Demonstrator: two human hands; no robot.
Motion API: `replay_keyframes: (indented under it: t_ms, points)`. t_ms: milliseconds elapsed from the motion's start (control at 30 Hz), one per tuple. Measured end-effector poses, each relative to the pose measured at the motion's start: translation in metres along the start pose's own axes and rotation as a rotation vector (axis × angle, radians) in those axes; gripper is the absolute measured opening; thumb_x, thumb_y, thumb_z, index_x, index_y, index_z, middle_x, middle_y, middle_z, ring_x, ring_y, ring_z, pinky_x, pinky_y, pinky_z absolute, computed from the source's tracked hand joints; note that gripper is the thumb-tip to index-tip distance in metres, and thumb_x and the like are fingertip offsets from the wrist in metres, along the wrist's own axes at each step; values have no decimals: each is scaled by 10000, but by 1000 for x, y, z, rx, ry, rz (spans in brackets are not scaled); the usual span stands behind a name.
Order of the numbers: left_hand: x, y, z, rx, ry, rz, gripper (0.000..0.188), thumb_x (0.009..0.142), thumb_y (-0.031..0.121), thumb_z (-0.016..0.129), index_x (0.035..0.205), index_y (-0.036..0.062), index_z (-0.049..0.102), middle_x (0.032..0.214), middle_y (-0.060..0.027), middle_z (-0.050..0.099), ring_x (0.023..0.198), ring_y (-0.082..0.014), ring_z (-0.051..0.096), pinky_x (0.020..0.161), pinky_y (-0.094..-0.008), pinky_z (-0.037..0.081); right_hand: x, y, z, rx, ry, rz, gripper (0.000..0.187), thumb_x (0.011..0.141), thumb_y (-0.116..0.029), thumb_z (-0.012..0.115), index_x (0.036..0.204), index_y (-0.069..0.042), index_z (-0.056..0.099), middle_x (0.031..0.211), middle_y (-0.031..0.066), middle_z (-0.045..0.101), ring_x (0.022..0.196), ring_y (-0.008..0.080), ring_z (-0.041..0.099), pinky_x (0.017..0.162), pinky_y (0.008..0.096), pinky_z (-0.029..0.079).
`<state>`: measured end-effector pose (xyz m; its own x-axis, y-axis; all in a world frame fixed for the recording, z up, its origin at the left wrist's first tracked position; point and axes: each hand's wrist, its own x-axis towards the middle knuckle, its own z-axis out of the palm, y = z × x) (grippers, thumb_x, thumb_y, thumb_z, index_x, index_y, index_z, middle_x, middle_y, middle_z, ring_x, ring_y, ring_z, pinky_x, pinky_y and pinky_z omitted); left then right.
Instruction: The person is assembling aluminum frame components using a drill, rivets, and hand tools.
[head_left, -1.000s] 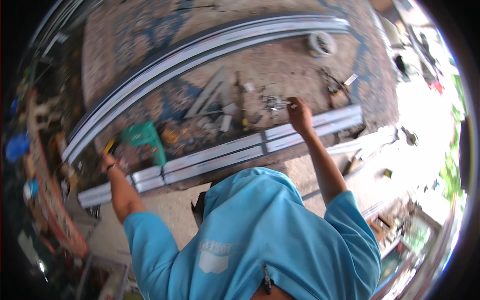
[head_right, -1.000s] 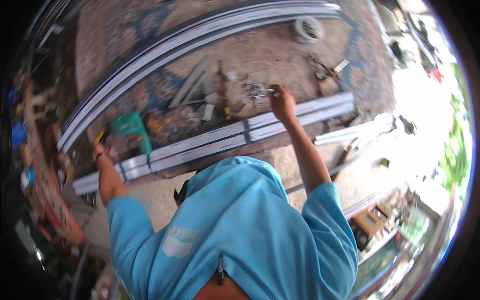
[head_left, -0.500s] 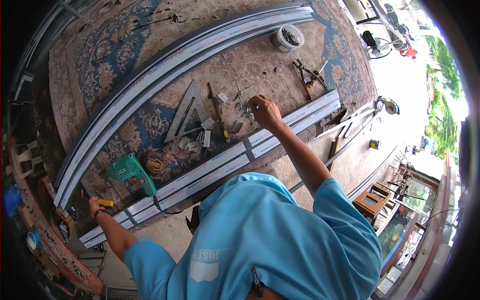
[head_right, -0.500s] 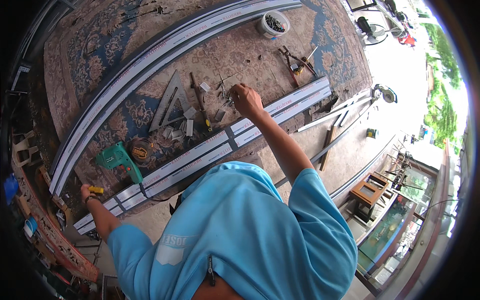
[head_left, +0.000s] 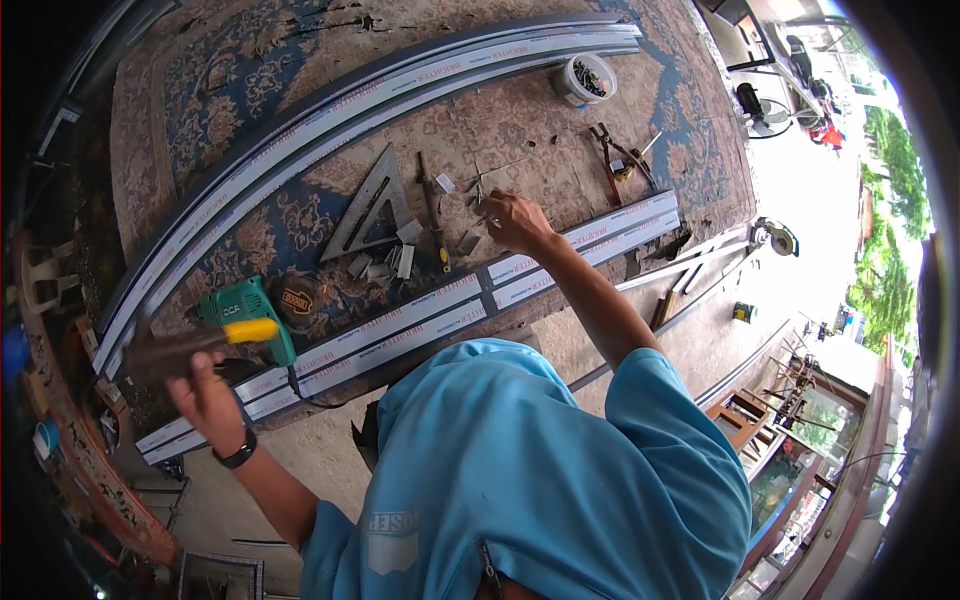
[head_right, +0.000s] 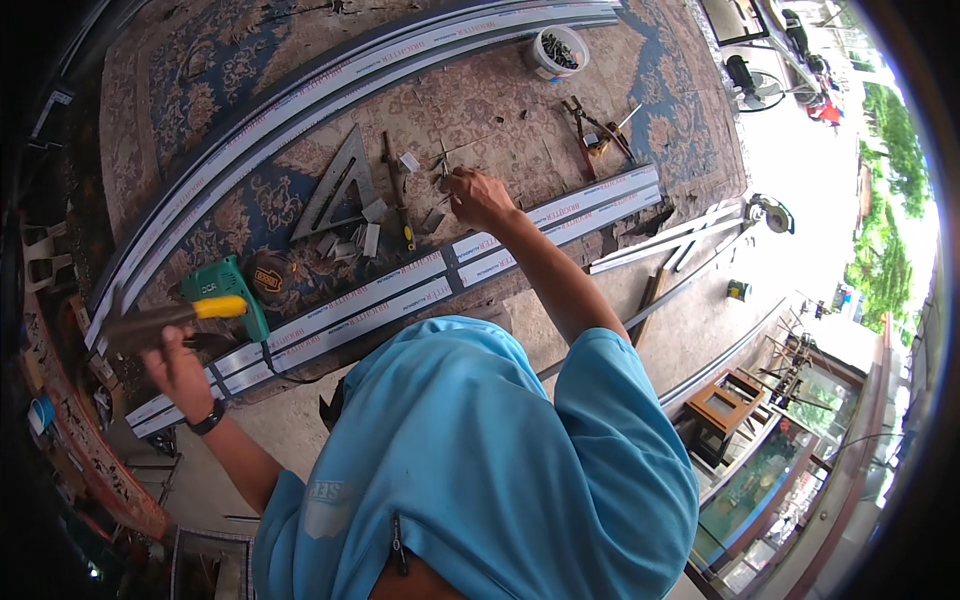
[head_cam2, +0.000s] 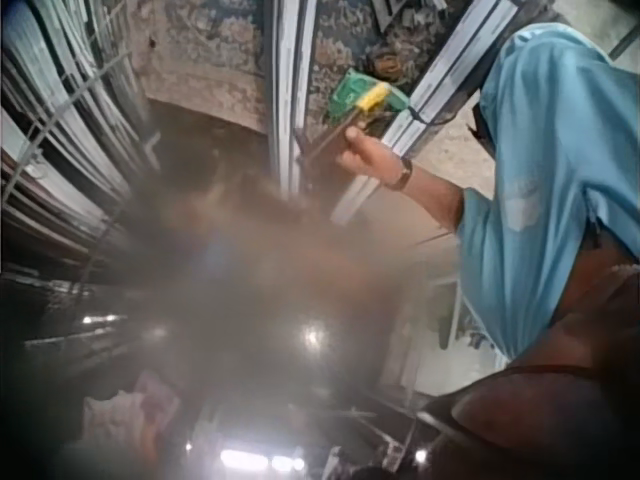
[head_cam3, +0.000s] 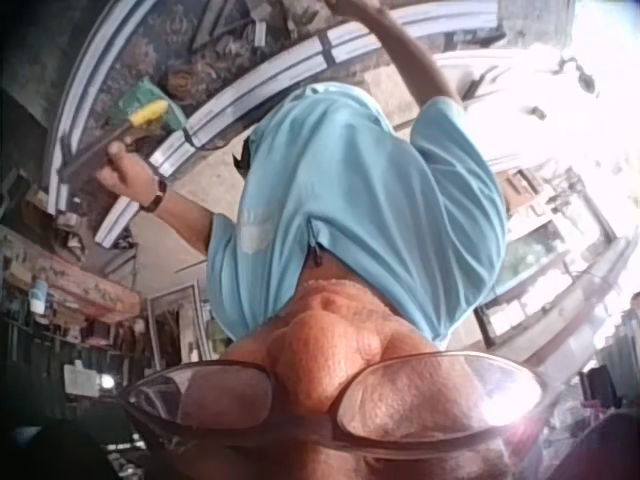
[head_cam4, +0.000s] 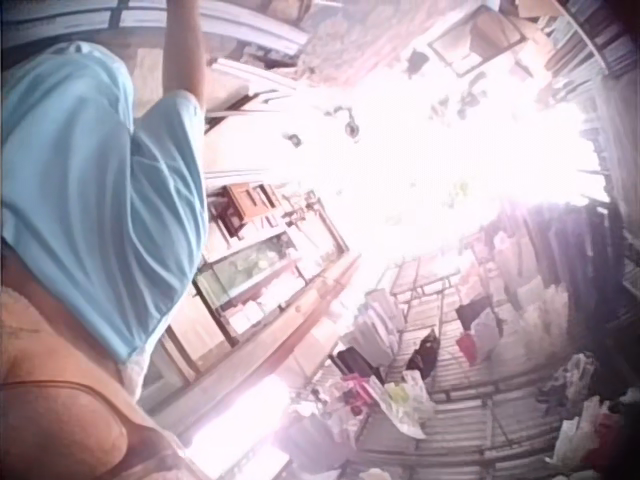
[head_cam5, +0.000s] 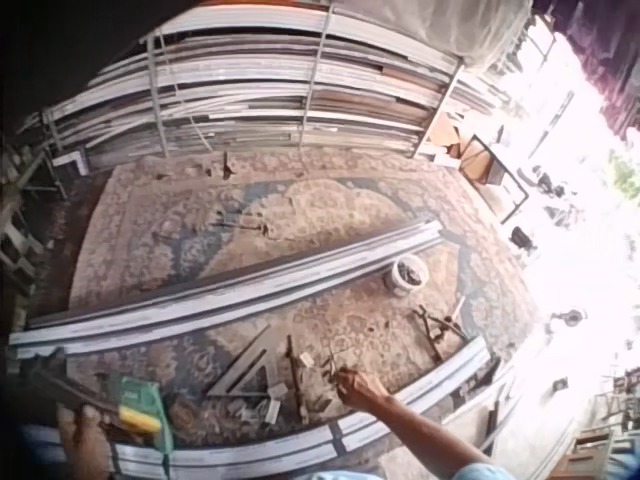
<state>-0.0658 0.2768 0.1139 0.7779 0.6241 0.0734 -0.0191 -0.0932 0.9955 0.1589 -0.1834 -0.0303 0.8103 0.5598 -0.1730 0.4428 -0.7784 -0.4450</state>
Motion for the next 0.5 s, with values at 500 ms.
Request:
replay_keyframes:
  t_ms: [500]
  points:
    - [-74, -57, 145, 173, -634, -137, 406, 787, 396, 928, 908, 55, 745, 690, 64, 612, 650, -31, 537, 601, -243, 437, -42, 22, 12, 147, 190, 225, 176, 897, -174, 682, 1064, -120, 705, 1077, 134, 682, 1032, 361, 684, 856, 481, 569]
